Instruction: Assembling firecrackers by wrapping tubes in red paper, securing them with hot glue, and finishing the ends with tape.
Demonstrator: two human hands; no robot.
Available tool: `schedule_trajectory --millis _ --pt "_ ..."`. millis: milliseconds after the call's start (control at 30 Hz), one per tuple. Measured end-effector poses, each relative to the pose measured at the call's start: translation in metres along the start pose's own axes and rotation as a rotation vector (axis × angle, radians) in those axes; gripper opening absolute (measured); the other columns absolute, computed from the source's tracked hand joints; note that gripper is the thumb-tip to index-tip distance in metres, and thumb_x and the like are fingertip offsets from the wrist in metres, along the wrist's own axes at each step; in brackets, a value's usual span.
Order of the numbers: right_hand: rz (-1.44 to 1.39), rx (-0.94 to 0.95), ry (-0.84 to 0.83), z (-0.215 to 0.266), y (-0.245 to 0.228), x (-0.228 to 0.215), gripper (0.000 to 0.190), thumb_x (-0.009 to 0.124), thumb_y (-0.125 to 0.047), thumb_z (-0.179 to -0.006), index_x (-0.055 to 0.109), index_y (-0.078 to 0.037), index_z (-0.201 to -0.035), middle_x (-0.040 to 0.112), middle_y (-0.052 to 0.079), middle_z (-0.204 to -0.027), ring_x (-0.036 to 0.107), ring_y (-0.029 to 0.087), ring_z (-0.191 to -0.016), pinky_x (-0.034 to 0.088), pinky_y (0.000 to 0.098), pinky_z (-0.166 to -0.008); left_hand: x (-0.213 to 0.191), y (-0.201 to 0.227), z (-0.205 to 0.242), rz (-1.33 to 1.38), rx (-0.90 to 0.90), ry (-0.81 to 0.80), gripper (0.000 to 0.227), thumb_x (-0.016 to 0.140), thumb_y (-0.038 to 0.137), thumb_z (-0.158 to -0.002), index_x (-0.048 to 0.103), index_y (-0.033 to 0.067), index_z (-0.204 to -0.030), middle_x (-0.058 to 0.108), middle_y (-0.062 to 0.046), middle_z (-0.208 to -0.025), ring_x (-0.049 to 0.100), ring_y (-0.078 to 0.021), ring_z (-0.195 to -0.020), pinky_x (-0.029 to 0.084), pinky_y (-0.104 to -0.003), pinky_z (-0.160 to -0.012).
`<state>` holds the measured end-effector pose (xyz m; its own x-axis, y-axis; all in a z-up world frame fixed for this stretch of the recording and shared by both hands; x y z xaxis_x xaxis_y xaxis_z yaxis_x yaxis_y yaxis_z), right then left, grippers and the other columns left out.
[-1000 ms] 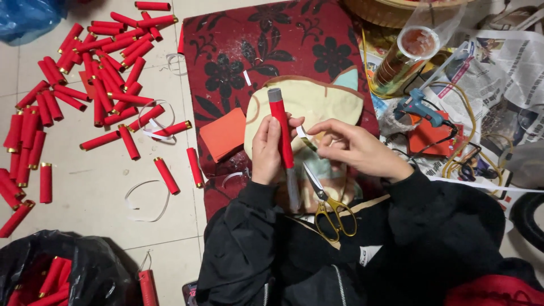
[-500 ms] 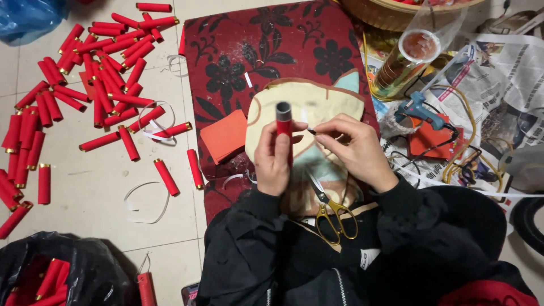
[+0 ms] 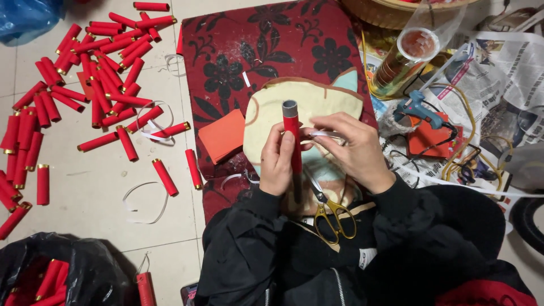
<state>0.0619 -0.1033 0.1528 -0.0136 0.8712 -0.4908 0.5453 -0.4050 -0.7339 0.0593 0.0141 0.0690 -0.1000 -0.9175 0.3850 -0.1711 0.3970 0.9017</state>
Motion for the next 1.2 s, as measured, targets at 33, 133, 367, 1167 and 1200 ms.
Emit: schedule_trajectory --millis 33,133,367,1167,1200 --pt "0.0 0.002 -0.001 0.001 0.0 0.0 0.019 0.065 -0.007 -0.075 0.063 -0.011 -0.093 0.062 0.004 -0.086 0.059 0.018 -0.076 0.046 0.0277 -0.067 0.001 0.001 0.001 0.0 -0.002 0.0 0.031 0.035 0.023 -0.091 0.042 -0.0018 -0.108 0.058 -0.019 -0.095 0.058 -0.0213 -0.089 0.051 -0.031 -0.075" --pt "-0.032 -0.001 0.021 0.001 0.001 -0.002 0.013 0.065 -0.004 -0.075 0.065 -0.009 -0.087 0.061 0.005 -0.083 0.059 0.017 -0.072 0.047 0.0262 -0.063 0.003 0.004 0.001 0.041 -0.013 0.0 0.03 0.036 0.022 -0.091 0.043 -0.0022 -0.107 0.058 -0.019 -0.095 0.058 -0.0216 -0.088 0.052 -0.032 -0.073" --pt "-0.018 0.051 0.013 0.002 0.012 -0.001 0.01 0.066 -0.004 -0.073 0.066 -0.01 -0.08 0.06 0.004 -0.073 0.058 0.016 -0.065 0.047 0.0241 -0.057 0.008 0.017 0.0 0.005 0.003 0.006 0.031 0.037 0.024 -0.09 0.044 -0.0016 -0.107 0.056 -0.019 -0.102 0.057 -0.0223 -0.093 0.051 -0.031 -0.074" --pt "-0.018 0.183 -0.096 -0.001 0.031 0.002 0.011 0.062 0.001 -0.072 0.065 -0.008 -0.079 0.059 0.007 -0.068 0.056 0.016 -0.053 0.045 0.0258 -0.047 -0.002 -0.003 -0.004 0.21 -0.205 0.034 0.033 0.034 0.027 -0.091 0.042 -0.0006 -0.106 0.058 -0.022 -0.098 0.059 -0.0254 -0.089 0.053 -0.033 -0.07" --pt "0.004 0.184 -0.098 -0.002 0.032 0.002 0.01 0.063 0.0 -0.072 0.065 -0.009 -0.078 0.059 0.005 -0.069 0.055 0.015 -0.054 0.044 0.025 -0.047 -0.002 -0.002 -0.003 0.203 -0.202 0.036 0.032 0.034 0.027 -0.091 0.043 -0.0007 -0.106 0.058 -0.022 -0.098 0.059 -0.0252 -0.089 0.053 -0.033 -0.069"
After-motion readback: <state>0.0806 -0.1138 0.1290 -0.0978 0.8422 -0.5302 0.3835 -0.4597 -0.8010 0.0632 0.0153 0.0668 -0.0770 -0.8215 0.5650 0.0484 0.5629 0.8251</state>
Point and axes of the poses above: each hand's wrist, its own z-axis away from the middle knuckle, its own x-axis out of the palm, y = z × x, the point moved 6 cm from there along -z, towards the middle knuckle
